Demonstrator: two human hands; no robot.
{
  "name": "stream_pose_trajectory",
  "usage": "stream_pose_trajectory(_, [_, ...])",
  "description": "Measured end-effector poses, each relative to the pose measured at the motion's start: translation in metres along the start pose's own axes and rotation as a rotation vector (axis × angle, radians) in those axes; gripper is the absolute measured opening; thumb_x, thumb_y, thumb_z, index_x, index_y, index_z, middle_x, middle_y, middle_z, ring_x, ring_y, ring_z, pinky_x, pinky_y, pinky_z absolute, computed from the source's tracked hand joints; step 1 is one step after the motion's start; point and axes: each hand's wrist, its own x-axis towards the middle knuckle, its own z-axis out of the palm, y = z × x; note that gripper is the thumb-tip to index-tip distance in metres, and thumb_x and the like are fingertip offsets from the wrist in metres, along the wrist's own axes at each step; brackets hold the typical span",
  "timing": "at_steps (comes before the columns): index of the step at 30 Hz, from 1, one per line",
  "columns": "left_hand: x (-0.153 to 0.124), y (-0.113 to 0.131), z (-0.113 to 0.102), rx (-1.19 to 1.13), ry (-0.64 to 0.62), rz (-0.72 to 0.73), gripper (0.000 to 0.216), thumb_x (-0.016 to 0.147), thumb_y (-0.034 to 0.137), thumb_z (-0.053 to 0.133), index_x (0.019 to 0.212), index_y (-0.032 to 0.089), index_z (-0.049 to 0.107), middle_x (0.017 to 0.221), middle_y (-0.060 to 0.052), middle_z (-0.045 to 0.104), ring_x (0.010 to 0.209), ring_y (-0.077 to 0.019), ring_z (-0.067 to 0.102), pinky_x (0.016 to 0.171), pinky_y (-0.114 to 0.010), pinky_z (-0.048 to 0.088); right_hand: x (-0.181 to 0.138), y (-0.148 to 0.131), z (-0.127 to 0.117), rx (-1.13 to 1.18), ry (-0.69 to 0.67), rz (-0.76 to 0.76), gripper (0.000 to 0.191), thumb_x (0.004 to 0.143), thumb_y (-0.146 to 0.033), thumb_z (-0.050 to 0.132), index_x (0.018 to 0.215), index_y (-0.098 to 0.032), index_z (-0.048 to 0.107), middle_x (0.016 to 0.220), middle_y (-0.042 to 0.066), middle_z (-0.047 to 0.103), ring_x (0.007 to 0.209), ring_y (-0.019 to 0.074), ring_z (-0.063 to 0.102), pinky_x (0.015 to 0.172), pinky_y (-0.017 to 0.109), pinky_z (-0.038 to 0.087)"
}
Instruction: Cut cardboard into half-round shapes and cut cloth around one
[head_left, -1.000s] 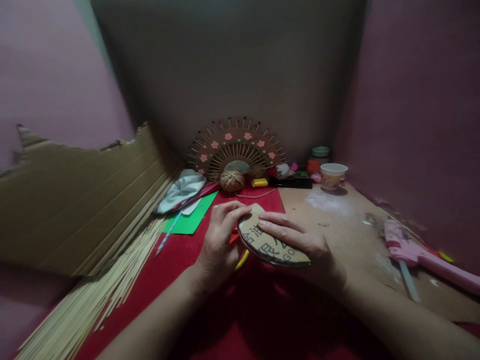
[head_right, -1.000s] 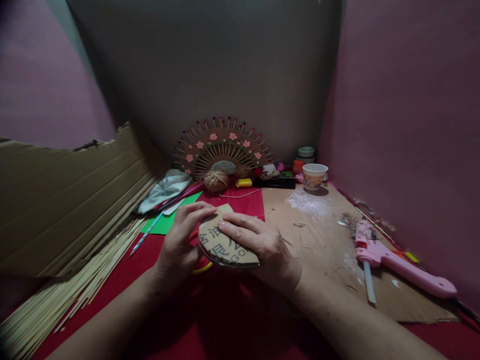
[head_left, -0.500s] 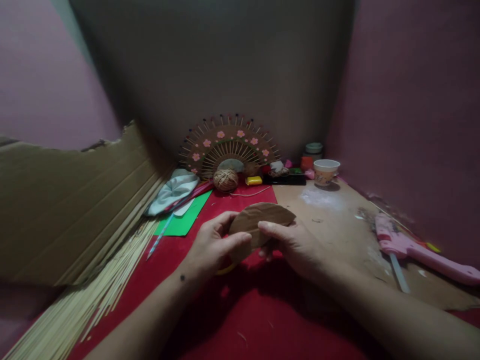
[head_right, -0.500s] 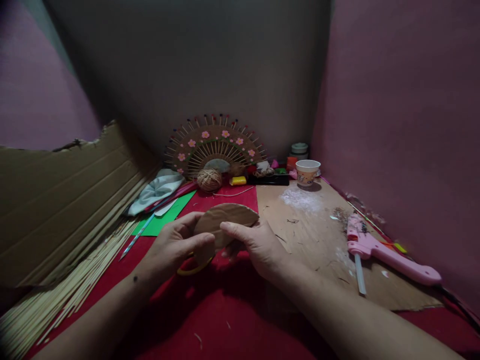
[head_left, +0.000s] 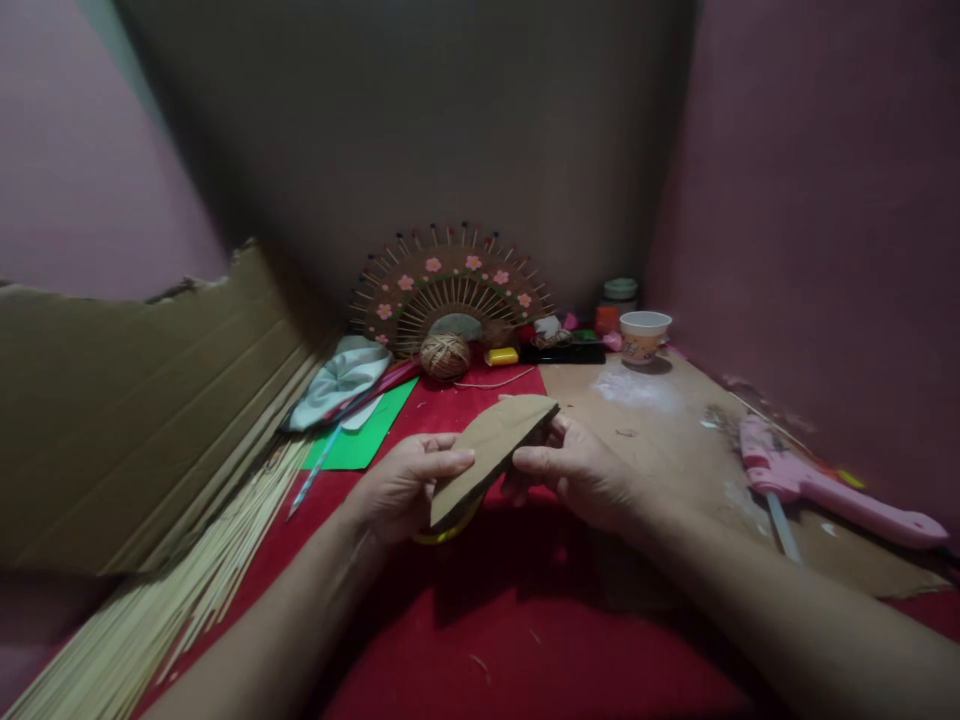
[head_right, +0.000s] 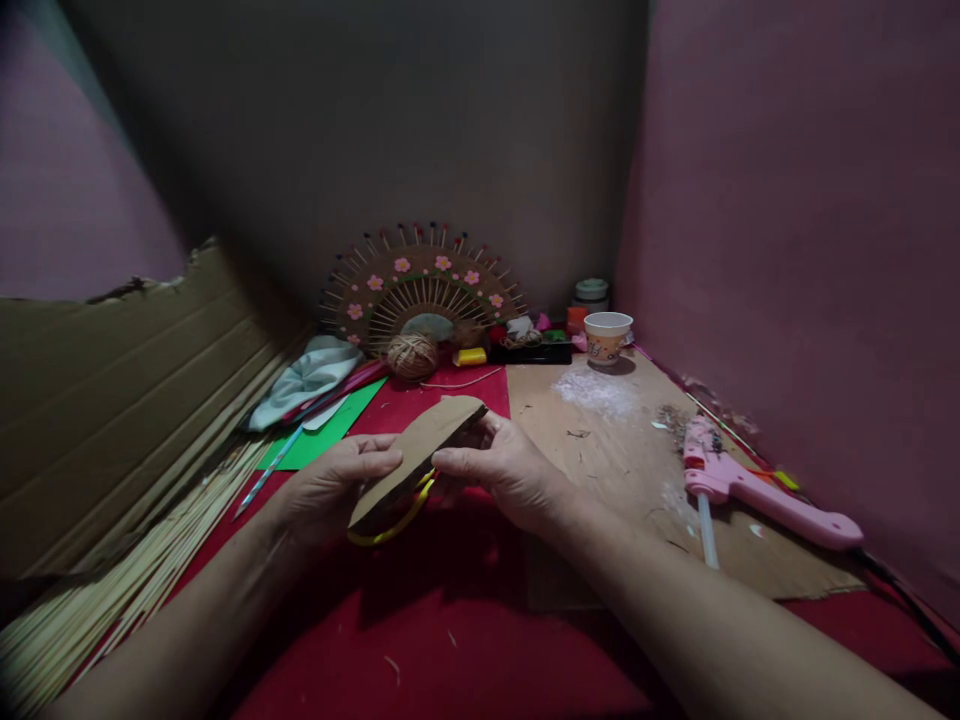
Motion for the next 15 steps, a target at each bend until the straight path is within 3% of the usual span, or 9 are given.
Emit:
stream_pose_trajectory(6, [-0.0009, 0.0008, -0.0007, -0.046, -0.007, -0.029, 0.037, 0.065, 0.021, 0.071, 0.098, 0.005, 0.065, 0.078, -0.013, 0.07, 0.059, -0.015, 0.063, 0.055, -0.022, 0.048, 0.0017, 0.0042, -0.001, 0.049, 0.085, -0.036, 0.029, 0.071, -0.022, 0.069, 0.098, -0.021, 0.058, 0.09, 0.003, 0.065, 0.075, 0.0144, 0.062, 0.061, 0.026, 0.052])
stream_pose_trajectory(15, [0.0, -0.0008, -0.0041, -0.043, -0.025, -0.05, 0.034, 0.07, 0.02, 0.067, 0.1, 0.006, 0.064, 0.08, -0.013, 0.068, 0.059, -0.0148, 0.062, 0.056, -0.023, 0.048, 0.003, 0.0014, 0.0001, 0.076, 0.139, -0.049, 0.048, 0.069, -0.022, 0.071, 0.115, -0.027, 0.054, 0.089, 0.0, 0.065, 0.075, 0.0134, 0.062, 0.061, 0.025, 0.051])
